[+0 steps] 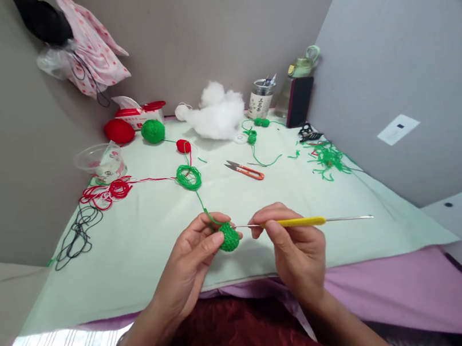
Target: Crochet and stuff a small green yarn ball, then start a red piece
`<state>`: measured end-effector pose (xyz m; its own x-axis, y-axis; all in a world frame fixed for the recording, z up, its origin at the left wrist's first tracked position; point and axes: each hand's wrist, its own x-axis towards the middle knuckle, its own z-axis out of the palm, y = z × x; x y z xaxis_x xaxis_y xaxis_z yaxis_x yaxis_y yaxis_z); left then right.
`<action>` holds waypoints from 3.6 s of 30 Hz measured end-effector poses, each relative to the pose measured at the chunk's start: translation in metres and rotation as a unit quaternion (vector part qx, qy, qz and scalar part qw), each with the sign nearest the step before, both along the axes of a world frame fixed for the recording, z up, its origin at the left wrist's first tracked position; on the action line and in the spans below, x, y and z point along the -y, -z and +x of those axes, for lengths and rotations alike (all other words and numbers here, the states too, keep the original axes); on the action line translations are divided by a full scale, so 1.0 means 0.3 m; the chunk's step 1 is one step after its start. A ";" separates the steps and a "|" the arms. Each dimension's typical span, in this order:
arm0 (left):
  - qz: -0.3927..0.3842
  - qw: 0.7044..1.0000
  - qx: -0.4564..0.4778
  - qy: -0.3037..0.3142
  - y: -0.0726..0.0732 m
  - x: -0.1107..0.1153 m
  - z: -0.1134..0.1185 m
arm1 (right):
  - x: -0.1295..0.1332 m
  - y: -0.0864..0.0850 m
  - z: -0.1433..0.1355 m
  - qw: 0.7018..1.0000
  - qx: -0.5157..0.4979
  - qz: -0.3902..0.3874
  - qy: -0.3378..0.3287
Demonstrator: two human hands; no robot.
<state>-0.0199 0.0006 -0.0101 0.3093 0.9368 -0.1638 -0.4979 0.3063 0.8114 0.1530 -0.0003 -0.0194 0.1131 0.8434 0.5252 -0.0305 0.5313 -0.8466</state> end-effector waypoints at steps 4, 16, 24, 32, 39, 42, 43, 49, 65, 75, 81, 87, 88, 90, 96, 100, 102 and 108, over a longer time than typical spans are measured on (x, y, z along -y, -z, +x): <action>0.006 1.000 -0.007 -0.001 -0.002 -0.001 -0.001 | -0.004 -0.008 0.003 1.000 0.003 0.002 0.002; 0.013 0.999 -0.031 0.001 -0.015 -0.002 0.006 | -0.007 -0.009 0.002 0.999 0.039 0.025 0.003; 0.059 0.992 -0.107 -0.001 0.001 0.006 -0.003 | 0.015 -0.022 0.008 0.994 0.095 0.052 -0.017; 0.052 0.998 -0.047 0.002 0.010 0.004 0.004 | 0.010 0.006 -0.016 0.999 0.015 0.033 -0.001; 0.058 0.998 -0.040 0.003 0.014 -0.004 0.008 | 0.025 0.008 -0.012 0.999 0.036 0.027 -0.004; 0.055 0.998 -0.038 0.014 0.007 -0.006 0.006 | 0.018 0.015 -0.011 0.999 0.011 0.012 -0.029; 0.054 0.998 -0.038 0.014 0.005 -0.007 0.005 | 0.015 0.017 -0.010 0.999 0.004 0.007 -0.037; 0.043 0.998 -0.056 -0.005 0.009 -0.007 0.005 | 0.015 0.017 -0.004 0.998 0.044 0.007 -0.035; 0.037 0.998 -0.050 -0.031 0.018 0.010 0.024 | 0.022 0.022 -0.025 0.996 0.066 0.043 0.038; -0.052 0.998 0.037 0.011 0.007 0.004 0.022 | 0.004 0.008 0.001 0.999 0.018 -0.015 0.022; -0.064 0.997 0.036 0.003 0.015 0.001 0.017 | 0.007 0.015 0.008 0.999 -0.022 -0.018 0.041; -0.060 0.997 0.041 0.001 0.009 0.002 0.014 | 0.017 0.006 0.008 1.000 -0.004 -0.009 0.024; -0.059 0.997 0.042 0.003 0.009 0.002 0.014 | 0.018 0.005 0.008 1.000 0.001 -0.011 0.024; -0.059 0.997 0.041 0.006 0.009 0.002 0.016 | 0.018 0.004 0.008 1.000 0.011 -0.013 0.026; -0.048 0.998 0.032 0.017 0.008 0.006 0.018 | 0.016 0.005 0.004 1.000 0.020 -0.009 0.014; -0.045 0.998 0.032 0.018 0.007 0.008 0.016 | 0.017 0.003 0.002 1.000 0.018 -0.009 0.007; -0.047 0.998 0.028 0.018 0.007 0.008 0.016 | 0.018 0.002 0.003 1.000 0.014 -0.008 0.005; -0.040 0.999 0.018 0.018 0.008 0.008 0.018 | 0.018 0.003 0.001 1.000 0.013 -0.004 -0.003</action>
